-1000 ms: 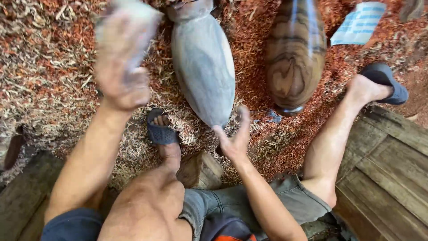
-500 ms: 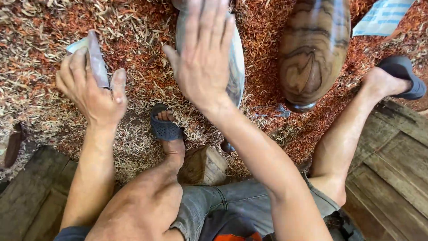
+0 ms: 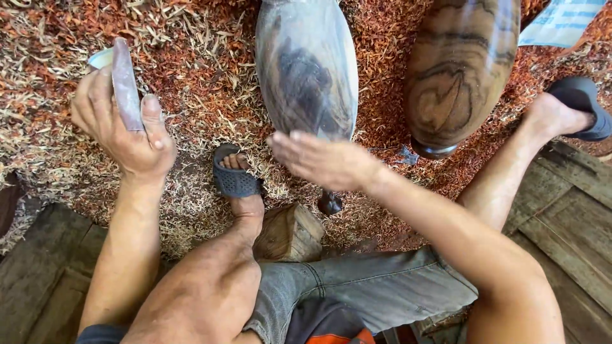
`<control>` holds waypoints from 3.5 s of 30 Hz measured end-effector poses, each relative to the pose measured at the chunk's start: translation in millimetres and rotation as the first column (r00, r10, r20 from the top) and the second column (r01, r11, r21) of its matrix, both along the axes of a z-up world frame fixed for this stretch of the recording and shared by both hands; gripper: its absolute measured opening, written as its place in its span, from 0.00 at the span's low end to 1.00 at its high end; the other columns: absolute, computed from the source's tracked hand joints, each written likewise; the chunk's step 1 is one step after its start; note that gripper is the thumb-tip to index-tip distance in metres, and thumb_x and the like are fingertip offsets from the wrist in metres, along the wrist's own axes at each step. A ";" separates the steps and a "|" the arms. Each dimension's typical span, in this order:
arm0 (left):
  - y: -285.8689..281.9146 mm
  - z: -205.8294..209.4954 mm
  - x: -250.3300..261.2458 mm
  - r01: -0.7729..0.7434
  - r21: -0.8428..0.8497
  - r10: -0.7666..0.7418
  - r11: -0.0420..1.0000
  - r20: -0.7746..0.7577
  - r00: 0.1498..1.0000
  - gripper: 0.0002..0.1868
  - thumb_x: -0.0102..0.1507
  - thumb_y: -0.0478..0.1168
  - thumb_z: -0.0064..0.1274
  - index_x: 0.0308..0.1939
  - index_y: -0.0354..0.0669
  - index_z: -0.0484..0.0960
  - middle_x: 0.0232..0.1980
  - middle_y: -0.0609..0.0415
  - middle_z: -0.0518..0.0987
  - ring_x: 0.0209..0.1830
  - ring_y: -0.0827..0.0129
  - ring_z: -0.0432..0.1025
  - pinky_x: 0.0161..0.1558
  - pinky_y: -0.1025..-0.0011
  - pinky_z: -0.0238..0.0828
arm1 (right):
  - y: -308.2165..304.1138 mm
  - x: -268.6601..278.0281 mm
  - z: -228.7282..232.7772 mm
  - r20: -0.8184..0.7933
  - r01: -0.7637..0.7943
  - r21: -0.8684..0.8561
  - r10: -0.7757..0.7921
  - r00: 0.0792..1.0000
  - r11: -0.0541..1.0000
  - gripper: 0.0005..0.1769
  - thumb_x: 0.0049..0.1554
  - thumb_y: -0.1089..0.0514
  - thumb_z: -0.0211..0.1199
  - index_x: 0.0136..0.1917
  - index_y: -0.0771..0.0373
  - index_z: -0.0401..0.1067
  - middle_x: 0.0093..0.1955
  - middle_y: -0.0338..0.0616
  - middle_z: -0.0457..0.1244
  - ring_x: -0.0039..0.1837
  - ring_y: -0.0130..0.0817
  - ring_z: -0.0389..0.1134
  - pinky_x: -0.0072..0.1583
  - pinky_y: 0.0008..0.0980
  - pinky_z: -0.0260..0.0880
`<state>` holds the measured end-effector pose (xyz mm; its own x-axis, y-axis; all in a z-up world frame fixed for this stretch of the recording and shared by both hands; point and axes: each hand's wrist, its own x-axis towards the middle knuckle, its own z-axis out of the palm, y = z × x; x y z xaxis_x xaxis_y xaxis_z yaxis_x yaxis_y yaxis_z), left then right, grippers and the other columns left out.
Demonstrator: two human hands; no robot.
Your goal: The person is sanding and applying adhesive or finish to a wooden vase.
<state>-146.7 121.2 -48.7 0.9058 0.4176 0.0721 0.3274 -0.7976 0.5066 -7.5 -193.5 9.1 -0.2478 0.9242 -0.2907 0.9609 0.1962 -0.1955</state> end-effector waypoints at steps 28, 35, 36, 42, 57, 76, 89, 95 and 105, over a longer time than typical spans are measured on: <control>-145.1 14.4 69.8 0.854 -0.131 -0.792 0.503 0.325 0.516 0.31 0.79 0.55 0.44 0.76 0.31 0.69 0.78 0.40 0.63 0.82 0.52 0.52 0.83 0.57 0.43 | -79.6 -149.1 -37.2 -0.412 0.808 -0.574 -0.805 -0.427 -0.134 0.55 0.49 0.50 0.73 0.76 0.70 0.42 0.69 0.60 0.55 0.65 0.55 0.66 0.65 0.51 0.70; -104.4 16.1 112.7 0.795 -0.161 -0.713 0.585 0.367 0.598 0.22 0.80 0.47 0.40 0.74 0.38 0.71 0.78 0.44 0.67 0.81 0.53 0.58 0.82 0.55 0.52 | -61.0 -152.6 -52.9 -0.220 0.622 -0.728 -0.762 -0.609 -0.288 0.38 0.55 0.57 0.69 0.72 0.67 0.54 0.63 0.60 0.65 0.63 0.48 0.71 0.61 0.44 0.77; -86.8 23.7 133.4 0.670 -0.230 -0.618 0.706 0.262 0.741 0.21 0.81 0.49 0.42 0.75 0.44 0.72 0.79 0.47 0.69 0.83 0.53 0.59 0.83 0.55 0.51 | -57.2 -150.9 -47.7 -0.207 0.590 -0.745 -0.733 -0.648 -0.311 0.37 0.57 0.57 0.68 0.72 0.67 0.53 0.64 0.60 0.65 0.63 0.47 0.71 0.60 0.43 0.77; -156.7 24.1 28.4 0.839 -0.117 -0.780 0.531 0.319 0.538 0.27 0.71 0.41 0.41 0.73 0.38 0.78 0.78 0.50 0.72 0.82 0.64 0.60 0.82 0.58 0.49 | -73.7 -174.0 -73.5 -0.263 0.658 -0.676 -0.726 -0.636 -0.331 0.29 0.53 0.67 0.60 0.68 0.67 0.62 0.60 0.60 0.68 0.60 0.51 0.73 0.60 0.46 0.79; -121.2 43.0 155.1 0.865 -0.278 -0.862 0.417 0.180 0.473 0.20 0.73 0.43 0.45 0.56 0.26 0.80 0.54 0.33 0.80 0.56 0.46 0.73 0.60 0.53 0.68 | -56.8 -157.4 -62.0 -0.261 0.683 -0.654 -0.751 -0.607 -0.325 0.41 0.55 0.63 0.61 0.77 0.66 0.48 0.63 0.58 0.66 0.64 0.46 0.70 0.64 0.41 0.75; -151.9 14.7 56.1 0.796 -0.131 -0.660 0.591 0.488 0.571 0.22 0.72 0.44 0.44 0.61 0.31 0.81 0.65 0.39 0.76 0.71 0.51 0.67 0.78 0.53 0.58 | -72.1 -174.8 -77.1 -0.219 0.693 -0.639 -0.784 -0.581 -0.335 0.20 0.57 0.64 0.61 0.63 0.64 0.68 0.58 0.53 0.70 0.59 0.42 0.74 0.58 0.39 0.80; -152.8 -3.3 52.2 0.873 -0.034 -0.790 0.487 0.409 0.457 0.25 0.70 0.46 0.44 0.68 0.40 0.78 0.75 0.46 0.70 0.79 0.56 0.59 0.80 0.55 0.47 | -65.0 -162.5 -67.1 -0.112 0.616 -0.688 -0.782 -0.613 -0.385 0.19 0.56 0.64 0.63 0.61 0.65 0.67 0.58 0.55 0.68 0.58 0.46 0.72 0.60 0.45 0.77; -116.1 -8.0 102.9 0.903 0.066 -0.820 0.424 0.453 0.351 0.22 0.70 0.46 0.47 0.66 0.43 0.79 0.74 0.47 0.72 0.78 0.58 0.62 0.80 0.56 0.52 | -55.6 -149.4 -56.0 -0.056 0.576 -0.719 -0.794 -0.606 -0.388 0.21 0.54 0.65 0.61 0.61 0.65 0.67 0.60 0.56 0.67 0.59 0.43 0.72 0.58 0.41 0.79; -162.2 8.5 52.5 0.905 -0.148 -0.688 0.399 0.604 0.402 0.18 0.71 0.35 0.43 0.59 0.37 0.84 0.68 0.44 0.77 0.75 0.52 0.67 0.79 0.55 0.61 | -70.9 -170.4 -80.7 -0.119 0.643 -0.676 -0.808 -0.577 -0.360 0.21 0.58 0.58 0.62 0.63 0.67 0.69 0.57 0.56 0.70 0.56 0.48 0.75 0.57 0.46 0.78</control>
